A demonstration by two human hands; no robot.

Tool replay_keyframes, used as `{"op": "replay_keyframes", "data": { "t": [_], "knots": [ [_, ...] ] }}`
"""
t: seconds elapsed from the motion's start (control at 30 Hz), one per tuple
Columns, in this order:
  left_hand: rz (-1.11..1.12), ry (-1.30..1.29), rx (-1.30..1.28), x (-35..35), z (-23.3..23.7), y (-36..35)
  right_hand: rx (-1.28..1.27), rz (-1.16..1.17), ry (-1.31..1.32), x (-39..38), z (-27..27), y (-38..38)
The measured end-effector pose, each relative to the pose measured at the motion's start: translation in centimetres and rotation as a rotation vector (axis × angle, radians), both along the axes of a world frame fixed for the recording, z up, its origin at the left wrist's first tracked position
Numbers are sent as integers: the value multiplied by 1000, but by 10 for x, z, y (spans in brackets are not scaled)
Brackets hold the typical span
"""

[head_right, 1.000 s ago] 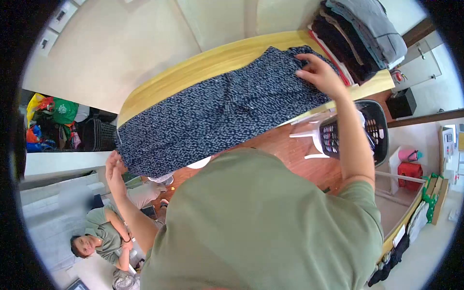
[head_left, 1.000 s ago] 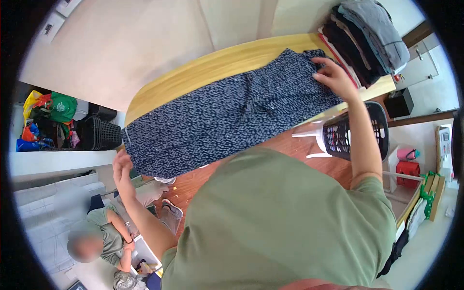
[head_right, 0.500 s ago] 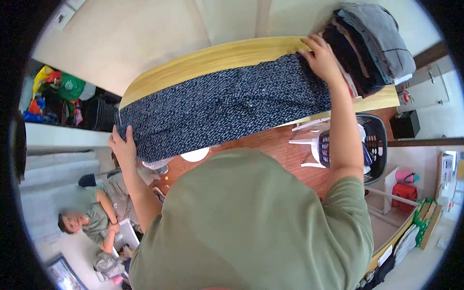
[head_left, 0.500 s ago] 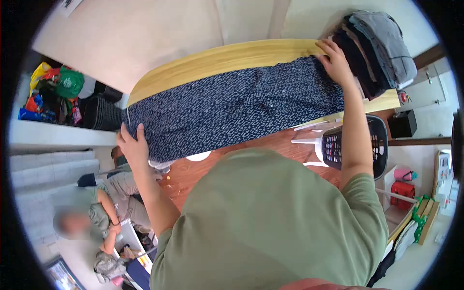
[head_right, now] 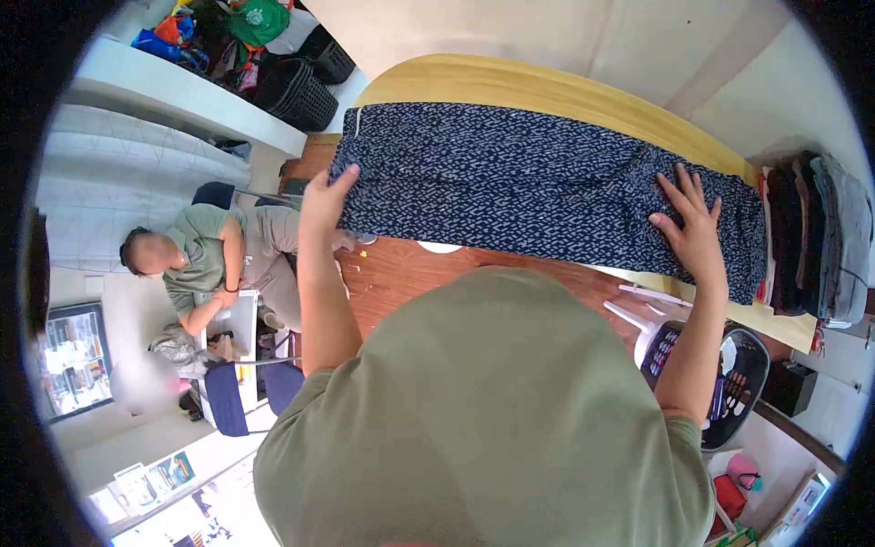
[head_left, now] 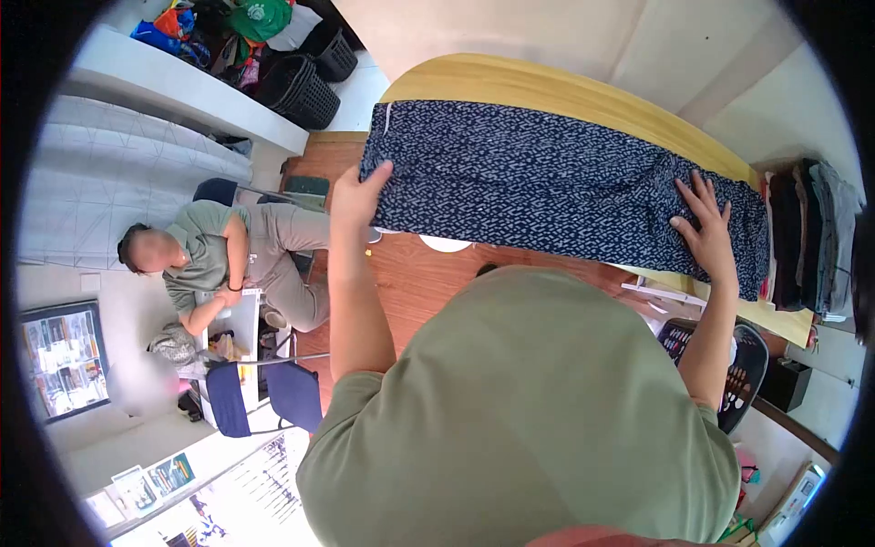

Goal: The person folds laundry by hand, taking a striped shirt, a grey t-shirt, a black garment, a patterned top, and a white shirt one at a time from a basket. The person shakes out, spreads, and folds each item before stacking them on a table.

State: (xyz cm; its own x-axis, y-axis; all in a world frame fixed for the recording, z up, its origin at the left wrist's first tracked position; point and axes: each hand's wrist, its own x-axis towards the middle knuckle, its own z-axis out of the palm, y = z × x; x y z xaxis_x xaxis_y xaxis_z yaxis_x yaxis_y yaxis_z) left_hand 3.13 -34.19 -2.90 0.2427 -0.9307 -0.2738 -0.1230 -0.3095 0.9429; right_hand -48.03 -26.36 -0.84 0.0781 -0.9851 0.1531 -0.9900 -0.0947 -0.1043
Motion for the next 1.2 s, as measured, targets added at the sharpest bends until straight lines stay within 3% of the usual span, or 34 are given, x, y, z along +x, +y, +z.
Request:
{"op": "replay_keyframes", "data": {
  "t": [0.07,0.1,0.17,0.2,0.23,0.3,0.37,0.4,0.47,0.5,0.6,0.73,0.77,0.83,0.9,0.97,1.03,1.07,1.1,1.13,1.2],
  "knots": [
    [-11,291,-20,-7,19,-3,-132,-79,68,8,9,0],
    [-34,408,-64,-18,35,-7,-281,-52,-70,21,18,-4],
    [-162,525,-147,-48,64,-15,-249,6,-678,59,35,-13],
    [-277,441,-208,-70,71,-17,-2,-64,-1282,80,32,-16],
    [-439,305,-268,-91,72,-21,232,9,-1637,99,34,-19],
    [-686,25,-331,-128,82,-9,594,66,-2018,125,26,-26],
    [-887,-149,-465,-155,89,2,684,-123,-2168,140,8,-30],
    [-865,-185,-539,-161,87,4,653,-193,-2087,144,9,-29],
    [-809,-506,-779,-161,50,-11,506,-249,-1711,151,3,-26],
    [-767,-664,-896,-160,30,-16,493,-278,-1828,157,11,-23],
    [-766,-1101,-872,-161,-1,-3,395,-331,-1644,151,5,-23],
    [-579,-539,-928,-153,2,-14,113,-381,-1419,134,24,-19],
    [-538,-647,-858,-146,4,-13,24,-462,-714,127,22,-16],
    [-454,-864,-716,-135,3,-6,-231,-377,-531,127,22,5],
    [-566,-874,-680,-145,-1,1,-454,-268,-321,123,25,28],
    [-629,-823,-686,-146,-7,-4,-318,-157,-370,111,3,32],
    [-540,-456,-198,-149,7,-14,-250,-45,-393,100,-10,37],
    [-441,-296,-220,-151,25,-20,-288,-18,-471,99,-16,35],
    [-334,-133,-237,-151,46,-25,-159,-11,-708,103,-2,34],
    [-351,-236,-367,-144,68,-33,-13,1,-948,106,15,35],
    [-454,-243,-399,-141,104,-51,66,42,-1098,92,26,37]
  ]
}}
